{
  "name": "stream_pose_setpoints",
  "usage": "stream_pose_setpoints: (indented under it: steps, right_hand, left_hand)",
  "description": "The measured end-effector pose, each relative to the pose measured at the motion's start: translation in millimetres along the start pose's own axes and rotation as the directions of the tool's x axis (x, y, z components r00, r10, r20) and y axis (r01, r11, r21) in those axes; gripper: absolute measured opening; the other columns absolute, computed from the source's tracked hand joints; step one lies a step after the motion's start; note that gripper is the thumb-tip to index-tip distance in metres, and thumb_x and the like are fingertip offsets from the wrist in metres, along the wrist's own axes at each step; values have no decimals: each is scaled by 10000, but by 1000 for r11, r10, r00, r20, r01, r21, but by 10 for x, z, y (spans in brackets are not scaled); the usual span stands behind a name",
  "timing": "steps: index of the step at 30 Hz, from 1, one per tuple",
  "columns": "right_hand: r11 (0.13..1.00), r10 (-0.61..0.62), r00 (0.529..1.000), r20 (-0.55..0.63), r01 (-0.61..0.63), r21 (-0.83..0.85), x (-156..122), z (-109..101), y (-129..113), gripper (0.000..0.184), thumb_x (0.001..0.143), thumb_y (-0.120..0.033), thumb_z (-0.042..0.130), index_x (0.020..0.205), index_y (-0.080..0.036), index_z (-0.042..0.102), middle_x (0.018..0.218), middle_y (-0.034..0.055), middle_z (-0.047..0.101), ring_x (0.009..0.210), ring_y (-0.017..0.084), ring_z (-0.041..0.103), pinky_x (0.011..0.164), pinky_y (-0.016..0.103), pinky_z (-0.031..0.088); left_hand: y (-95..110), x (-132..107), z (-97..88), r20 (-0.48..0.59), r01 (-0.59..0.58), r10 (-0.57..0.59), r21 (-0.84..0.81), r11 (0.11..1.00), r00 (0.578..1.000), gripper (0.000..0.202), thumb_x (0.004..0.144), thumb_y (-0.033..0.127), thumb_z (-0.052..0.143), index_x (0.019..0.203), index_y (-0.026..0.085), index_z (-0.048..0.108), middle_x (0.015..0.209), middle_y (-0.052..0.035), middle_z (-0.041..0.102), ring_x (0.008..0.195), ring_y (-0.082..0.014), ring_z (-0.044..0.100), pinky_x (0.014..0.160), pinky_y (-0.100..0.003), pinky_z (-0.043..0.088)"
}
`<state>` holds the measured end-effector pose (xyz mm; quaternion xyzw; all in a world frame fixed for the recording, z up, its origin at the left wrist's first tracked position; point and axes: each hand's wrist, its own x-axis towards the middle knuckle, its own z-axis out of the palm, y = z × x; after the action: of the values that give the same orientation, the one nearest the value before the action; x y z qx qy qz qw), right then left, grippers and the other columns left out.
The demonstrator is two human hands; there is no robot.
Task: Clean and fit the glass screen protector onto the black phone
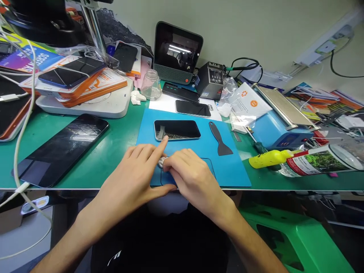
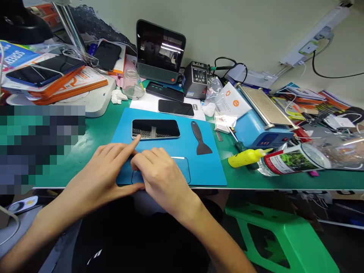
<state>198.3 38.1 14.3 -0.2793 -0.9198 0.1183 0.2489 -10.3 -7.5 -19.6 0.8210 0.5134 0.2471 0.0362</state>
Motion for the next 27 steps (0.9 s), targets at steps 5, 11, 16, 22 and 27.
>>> stream_pose_setpoints:
  steps: [5, 11, 16, 22, 27]
  right_hand:
    - [995, -18, 998, 66, 11, 103, -120, -104, -144, 252, 1079, -5, 514, 1026, -222, 633, 958, 2, 728, 864, 157, 634, 854, 315, 501]
    - [964, 59, 995, 84, -78, 254, -303, -328, -157, 214, 1078, -26, 591, 1110, -227, 657, 1004, -2, 745, 934, 148, 698, 861, 294, 543]
    - [968, 207, 960, -190, -172, 182, -322, -536, 52, 218, 1040, -40, 695, 1059, -256, 669, 975, -27, 754, 918, 148, 726, 845, 283, 559]
    - [998, -3, 992, -126, -5, -64, -124, -235, 162, 156, 1067, -22, 614, 1074, -163, 681, 966, 50, 754, 905, 200, 659, 861, 353, 512]
    - [1000, -3, 998, -68, 1, -27, -181, -102, 123, 214, 1041, 29, 585, 1012, -163, 674, 928, 35, 718, 850, 188, 609, 830, 351, 479]
  left_hand:
    - [1, -8, -16, 31, -16, 16, -7, 1000, 999, 1073, 996, 432, 792, 1785, 187, 106, 1358, -119, 698, 1264, -359, 618, 1071, -471, 426]
    - [13, -28, -11, 44, -10, 10, 1, 1000, 999, 1042, 1032, 527, 741, 1792, 200, 107, 1361, -127, 678, 1263, -366, 604, 1077, -484, 415]
    - [0, -22, -5, 25, -23, 22, 25, 999, 999, 992, 1037, 623, 706, 1769, 166, 218, 1322, -135, 678, 1245, -365, 602, 1093, -483, 416]
    - [5, -2, -21, -7, -53, 54, 71, 996, 999, 919, 1062, 602, 675, 1736, 99, 304, 1301, -148, 672, 1216, -348, 581, 1065, -439, 415]
    - [15, -20, -25, 15, -27, 26, 36, 999, 1000, 966, 1057, 606, 687, 1775, 151, 228, 1314, -128, 689, 1246, -346, 570, 1080, -439, 411]
